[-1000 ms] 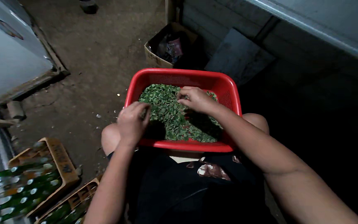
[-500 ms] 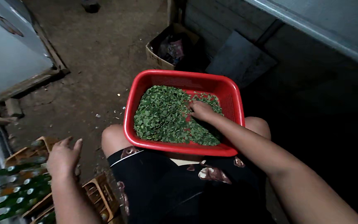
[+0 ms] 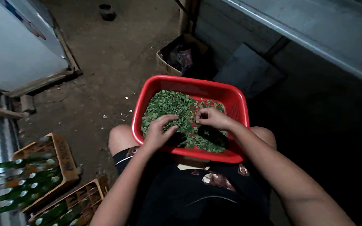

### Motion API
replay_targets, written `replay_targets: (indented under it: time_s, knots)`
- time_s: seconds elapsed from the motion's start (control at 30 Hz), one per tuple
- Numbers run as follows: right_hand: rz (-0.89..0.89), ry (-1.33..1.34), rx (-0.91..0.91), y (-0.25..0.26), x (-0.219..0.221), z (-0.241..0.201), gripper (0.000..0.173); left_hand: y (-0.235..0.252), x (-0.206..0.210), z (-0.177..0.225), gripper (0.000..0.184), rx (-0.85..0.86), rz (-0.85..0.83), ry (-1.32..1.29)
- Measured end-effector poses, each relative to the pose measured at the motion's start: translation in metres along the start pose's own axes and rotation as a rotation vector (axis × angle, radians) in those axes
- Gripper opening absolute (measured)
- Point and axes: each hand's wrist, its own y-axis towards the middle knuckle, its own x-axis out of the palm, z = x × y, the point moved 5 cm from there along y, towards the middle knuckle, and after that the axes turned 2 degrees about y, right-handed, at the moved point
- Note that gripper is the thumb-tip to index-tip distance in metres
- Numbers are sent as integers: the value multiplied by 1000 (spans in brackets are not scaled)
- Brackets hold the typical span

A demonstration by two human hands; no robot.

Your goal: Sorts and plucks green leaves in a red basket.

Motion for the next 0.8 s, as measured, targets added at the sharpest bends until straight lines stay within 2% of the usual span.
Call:
replay_targets:
  time_s: [0.13,0.27,0.47,0.6,0.7,0.77,0.8]
  knots:
    - [-44,134,-85,-30,5,-26,8,14,37,20,34,-86,-120,-102]
    - [-55,206,-150,-41,9,-29,6,11,50,30,25,-262,-127,-333]
    - [-86,207,-202,-45,14,-29,6,2,52,29,9,-354,-99,-531]
    - [-100,209,-199,-50,13,-28,4,-1,41,29,5,-387,-58,-593]
    - [-99,228,-188,-53,11,-25,3,-2,30,23,10,-368,11,-465]
    - [-97,232,-190,-54,11,-25,3,-3,27,22,31,-257,1,-212]
    - [-98,233,-194,-55,12,-25,3,-3,28,24,35,-175,-14,-96]
